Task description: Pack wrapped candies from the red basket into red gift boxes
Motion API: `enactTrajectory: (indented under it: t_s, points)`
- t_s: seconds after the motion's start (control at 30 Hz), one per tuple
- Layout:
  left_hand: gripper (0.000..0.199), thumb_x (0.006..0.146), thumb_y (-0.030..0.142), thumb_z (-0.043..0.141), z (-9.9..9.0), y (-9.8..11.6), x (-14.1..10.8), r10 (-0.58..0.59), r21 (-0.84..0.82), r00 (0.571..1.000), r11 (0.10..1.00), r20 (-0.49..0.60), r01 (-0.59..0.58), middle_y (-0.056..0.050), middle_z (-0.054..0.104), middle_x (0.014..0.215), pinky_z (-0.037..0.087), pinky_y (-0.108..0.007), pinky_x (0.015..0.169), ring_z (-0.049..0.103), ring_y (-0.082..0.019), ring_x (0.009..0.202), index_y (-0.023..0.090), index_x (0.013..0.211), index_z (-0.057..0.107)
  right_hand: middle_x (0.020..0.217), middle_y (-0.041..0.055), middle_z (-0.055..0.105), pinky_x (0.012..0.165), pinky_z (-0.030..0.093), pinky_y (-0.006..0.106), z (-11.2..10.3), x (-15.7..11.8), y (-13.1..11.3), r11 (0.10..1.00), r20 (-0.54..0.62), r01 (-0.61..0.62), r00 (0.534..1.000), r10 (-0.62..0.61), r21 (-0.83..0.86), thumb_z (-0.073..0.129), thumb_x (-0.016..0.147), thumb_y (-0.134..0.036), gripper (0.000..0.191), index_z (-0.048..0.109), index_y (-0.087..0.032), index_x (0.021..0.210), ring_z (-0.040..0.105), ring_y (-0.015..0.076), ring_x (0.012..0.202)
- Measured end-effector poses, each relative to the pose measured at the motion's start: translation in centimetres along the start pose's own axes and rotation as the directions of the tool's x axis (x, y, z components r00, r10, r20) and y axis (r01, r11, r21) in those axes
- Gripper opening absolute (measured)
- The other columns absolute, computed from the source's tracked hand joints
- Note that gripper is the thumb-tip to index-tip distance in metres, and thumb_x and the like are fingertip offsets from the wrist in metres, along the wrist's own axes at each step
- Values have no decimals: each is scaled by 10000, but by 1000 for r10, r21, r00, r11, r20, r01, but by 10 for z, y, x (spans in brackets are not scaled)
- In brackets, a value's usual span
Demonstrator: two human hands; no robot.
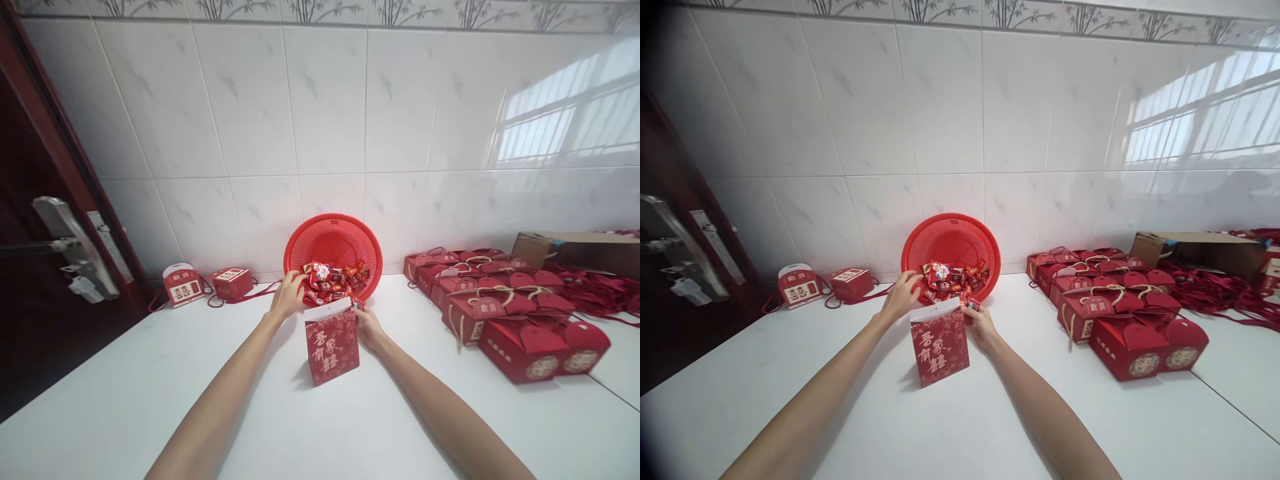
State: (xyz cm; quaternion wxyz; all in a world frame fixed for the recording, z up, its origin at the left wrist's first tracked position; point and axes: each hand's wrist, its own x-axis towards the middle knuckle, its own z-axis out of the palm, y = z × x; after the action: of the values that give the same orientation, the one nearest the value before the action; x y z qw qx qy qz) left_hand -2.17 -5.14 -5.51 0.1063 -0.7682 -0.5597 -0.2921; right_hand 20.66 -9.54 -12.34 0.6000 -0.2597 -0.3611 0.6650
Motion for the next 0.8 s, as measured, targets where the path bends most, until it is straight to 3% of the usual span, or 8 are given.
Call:
enactTrajectory:
  t_s: [0.1,0.2,0.33,0.63,0.8]
  points:
    - [403,847,104,463,-3,-7,-14,53,63,998,997,-34,-51,-138,568,1328,460,-410,1055,578,-285,1214,196,1195,643,727,31,741,652,498,297,-2,-1,-3,1000,-13,4,1000,-4,-12,839,511,-240,294,700,-175,761,676,199,690]
    - [423,809,69,479,-7,-17,-32,85,130,995,987,61,-92,-144,584,1343,453,-432,1060,569,-305,1235,203,1172,650,704,20,732,612,485,273,-4,-4,-6,1000,-50,8,999,-8,-9,807,500,-198,266,684,-176,735,640,166,634]
    - [430,773,61,487,-7,-24,-53,31,202,985,977,168,-66,-154,598,1351,462,-472,1036,563,-341,1246,197,1145,654,731,24,739,605,505,278,-4,-13,-8,1000,-97,7,995,-7,1,764,513,-187,264,673,-183,761,633,161,630]
    - [383,789,94,488,-10,-9,-69,-3,331,972,941,234,-76,-170,576,1372,449,-444,1017,561,-328,1236,179,1133,634,695,18,715,545,507,241,-13,-42,-27,997,-196,-34,980,20,-70,751,543,-136,234,642,-191,743,669,155,627]
    - [374,808,78,474,-19,3,-69,40,360,969,924,243,-128,-162,598,1342,458,-442,1013,551,-313,1250,175,1129,638,718,40,726,596,576,308,-19,-60,-40,992,-227,-76,973,52,-97,725,614,-102,204,645,-187,781,695,186,662]
